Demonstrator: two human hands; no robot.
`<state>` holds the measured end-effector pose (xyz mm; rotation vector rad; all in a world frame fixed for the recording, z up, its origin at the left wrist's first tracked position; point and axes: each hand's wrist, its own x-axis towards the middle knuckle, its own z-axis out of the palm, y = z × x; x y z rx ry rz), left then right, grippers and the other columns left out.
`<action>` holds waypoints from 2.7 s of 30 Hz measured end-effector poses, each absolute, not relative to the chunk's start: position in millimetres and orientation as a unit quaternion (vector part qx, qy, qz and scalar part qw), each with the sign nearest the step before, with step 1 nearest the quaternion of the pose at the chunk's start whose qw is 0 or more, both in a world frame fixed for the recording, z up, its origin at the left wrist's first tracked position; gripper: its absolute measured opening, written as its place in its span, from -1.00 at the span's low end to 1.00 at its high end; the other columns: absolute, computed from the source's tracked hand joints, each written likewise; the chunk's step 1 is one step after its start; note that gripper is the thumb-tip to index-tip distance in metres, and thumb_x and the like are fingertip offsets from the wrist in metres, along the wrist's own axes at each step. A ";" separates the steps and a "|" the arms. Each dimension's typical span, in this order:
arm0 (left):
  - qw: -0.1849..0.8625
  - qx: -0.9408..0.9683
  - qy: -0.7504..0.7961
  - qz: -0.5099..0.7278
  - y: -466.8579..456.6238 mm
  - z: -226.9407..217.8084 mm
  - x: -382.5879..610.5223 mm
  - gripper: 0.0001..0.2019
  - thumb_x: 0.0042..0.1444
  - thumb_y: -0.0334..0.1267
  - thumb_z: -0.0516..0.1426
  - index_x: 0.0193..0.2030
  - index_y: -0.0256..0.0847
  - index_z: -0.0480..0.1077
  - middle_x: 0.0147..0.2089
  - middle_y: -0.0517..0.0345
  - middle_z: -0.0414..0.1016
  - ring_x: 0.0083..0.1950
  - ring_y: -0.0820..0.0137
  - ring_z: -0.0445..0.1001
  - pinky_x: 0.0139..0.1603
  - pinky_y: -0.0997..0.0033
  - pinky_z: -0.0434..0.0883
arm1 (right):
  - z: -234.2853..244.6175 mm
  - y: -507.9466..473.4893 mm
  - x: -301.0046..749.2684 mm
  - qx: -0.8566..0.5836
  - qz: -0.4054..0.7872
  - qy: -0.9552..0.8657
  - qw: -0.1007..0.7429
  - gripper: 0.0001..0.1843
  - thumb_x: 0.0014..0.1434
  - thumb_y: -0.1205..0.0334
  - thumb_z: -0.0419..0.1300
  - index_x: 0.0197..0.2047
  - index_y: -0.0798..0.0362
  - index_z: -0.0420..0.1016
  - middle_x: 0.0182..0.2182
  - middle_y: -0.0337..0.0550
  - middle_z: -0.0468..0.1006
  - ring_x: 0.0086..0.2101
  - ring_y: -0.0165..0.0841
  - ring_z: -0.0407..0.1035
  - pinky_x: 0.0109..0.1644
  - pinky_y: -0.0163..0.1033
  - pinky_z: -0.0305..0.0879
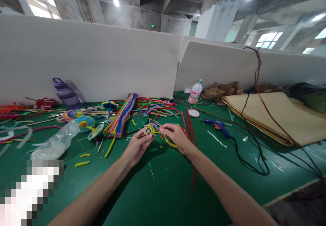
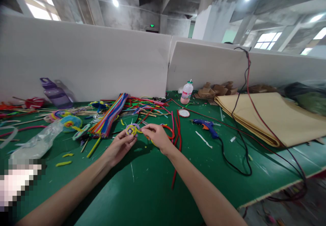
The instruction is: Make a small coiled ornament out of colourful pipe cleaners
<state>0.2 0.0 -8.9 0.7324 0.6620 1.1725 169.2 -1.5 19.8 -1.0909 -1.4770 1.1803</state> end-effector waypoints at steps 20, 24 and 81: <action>0.655 0.425 0.328 0.531 -7.5 -9.9 7.1 -0.86 -0.21 -0.45 0.29 -0.47 -0.25 0.43 -0.36 0.21 0.51 -0.26 0.49 0.43 -0.17 0.55 0.32 | 19.4 -15.2 162.9 -0.441 0.009 -0.769 0.463 -0.85 0.04 0.39 0.04 -0.53 0.05 0.27 -0.45 -0.15 0.32 -0.31 -0.33 0.18 -0.21 -0.24 0.13; 0.672 0.389 0.330 0.537 -4.8 -8.8 5.6 -0.80 -0.22 -0.44 0.30 -0.37 -0.23 0.48 -0.30 0.19 0.53 -0.22 0.48 0.44 -0.13 0.54 0.32 | 17.2 -16.9 157.5 -0.449 -0.004 -0.775 0.445 -0.84 0.10 0.35 0.03 -0.49 0.05 0.34 -0.49 -0.15 0.35 -0.37 -0.34 0.18 -0.21 -0.23 0.14; 0.692 0.338 0.356 0.529 5.8 -12.0 -1.1 -0.85 -0.11 -0.29 0.28 -0.42 -0.32 0.44 -0.42 0.18 0.51 -0.41 0.53 0.47 -0.24 0.51 0.43 | 15.3 -13.1 168.0 -0.439 0.116 -0.825 0.336 -0.91 0.08 0.23 0.17 -0.32 0.06 0.38 -0.48 -0.26 0.40 -0.45 -0.46 0.25 -0.37 -0.37 0.12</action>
